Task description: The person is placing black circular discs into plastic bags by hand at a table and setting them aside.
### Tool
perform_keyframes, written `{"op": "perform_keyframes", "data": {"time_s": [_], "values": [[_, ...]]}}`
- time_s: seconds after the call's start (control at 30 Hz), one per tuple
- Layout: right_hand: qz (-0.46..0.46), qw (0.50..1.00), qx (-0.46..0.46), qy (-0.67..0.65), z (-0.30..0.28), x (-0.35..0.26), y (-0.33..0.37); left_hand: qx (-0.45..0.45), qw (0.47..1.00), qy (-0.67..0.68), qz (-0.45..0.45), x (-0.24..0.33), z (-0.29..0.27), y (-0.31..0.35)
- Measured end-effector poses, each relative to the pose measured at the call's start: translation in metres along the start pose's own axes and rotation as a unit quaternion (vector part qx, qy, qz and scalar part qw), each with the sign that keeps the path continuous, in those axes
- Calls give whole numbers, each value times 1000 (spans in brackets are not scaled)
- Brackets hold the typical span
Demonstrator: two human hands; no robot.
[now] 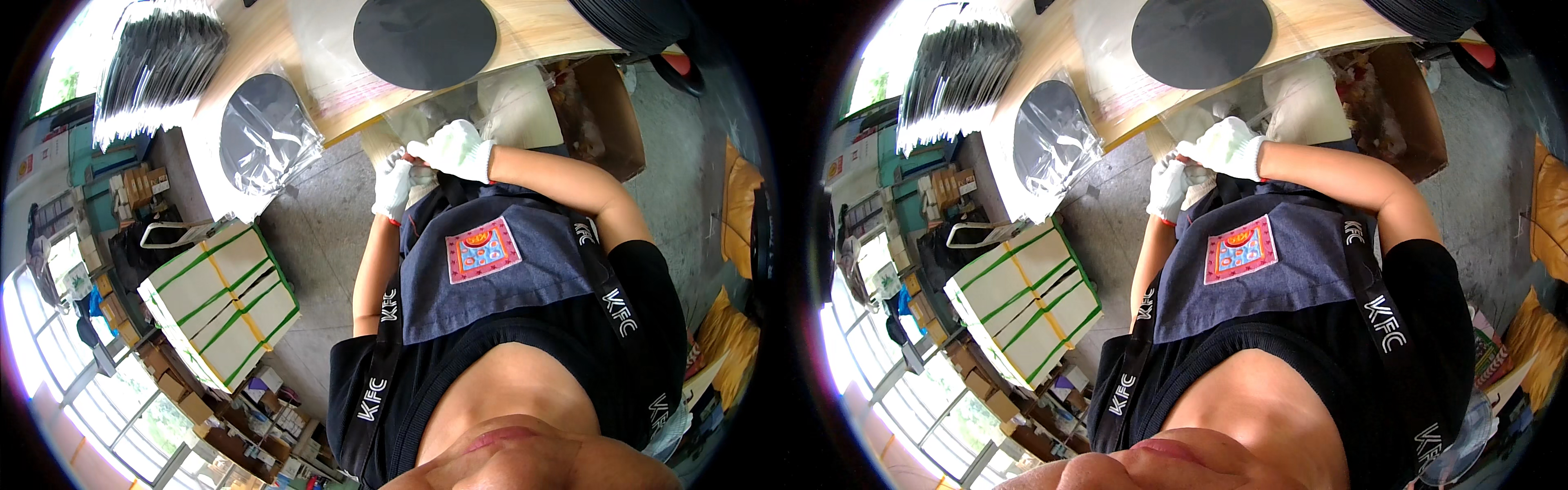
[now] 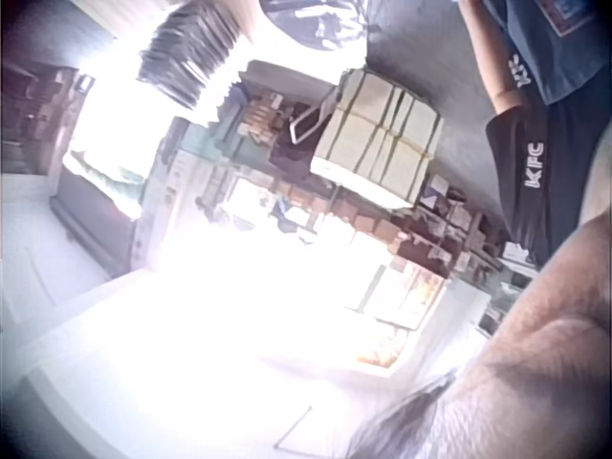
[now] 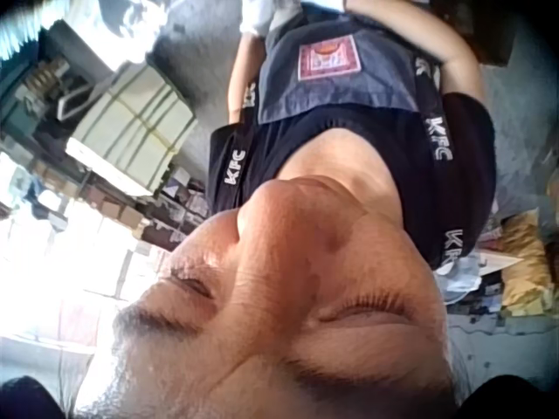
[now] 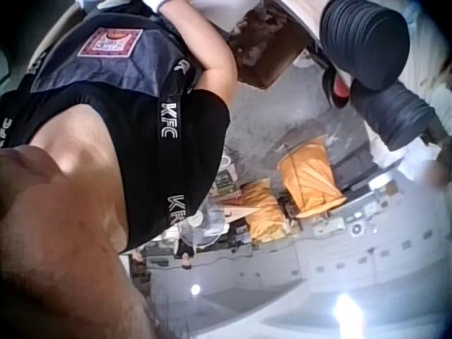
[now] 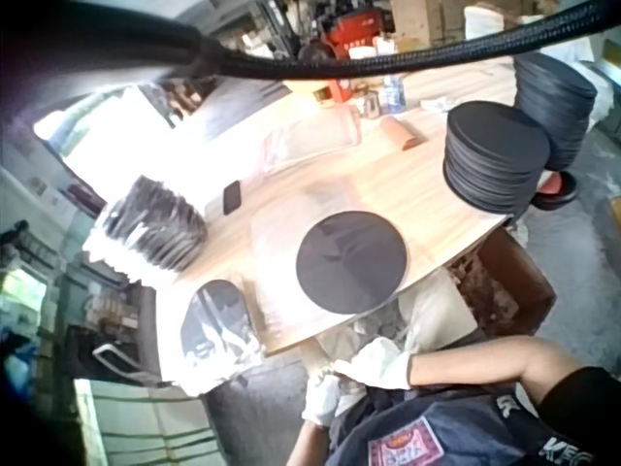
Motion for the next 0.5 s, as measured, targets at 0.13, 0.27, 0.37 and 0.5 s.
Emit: {"op": "perform_keyframes", "data": {"time_s": [0.13,0.27,0.37,0.5], "values": [[-6,1000,-13,17,-3,-5,-1,-25,1000,1,-2,0,-3,-5],[68,934,-34,-348,-33,32,21,63,998,-19,-4,4,5,-1],[319,806,-59,-495,-72,85,49,45,998,-20,-36,8,2,4],[224,875,-64,-424,-64,64,35,36,997,-59,-31,17,-1,10]]}}
Point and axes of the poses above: each hand's wrist, its own y-axis away from the middle knuckle, its own z-axis out of the palm, x = y × z, the point moved 1 cm from there along -y, towards the middle knuckle, and after that the axes turned 10 degrees about z, right-handed, at the moved point
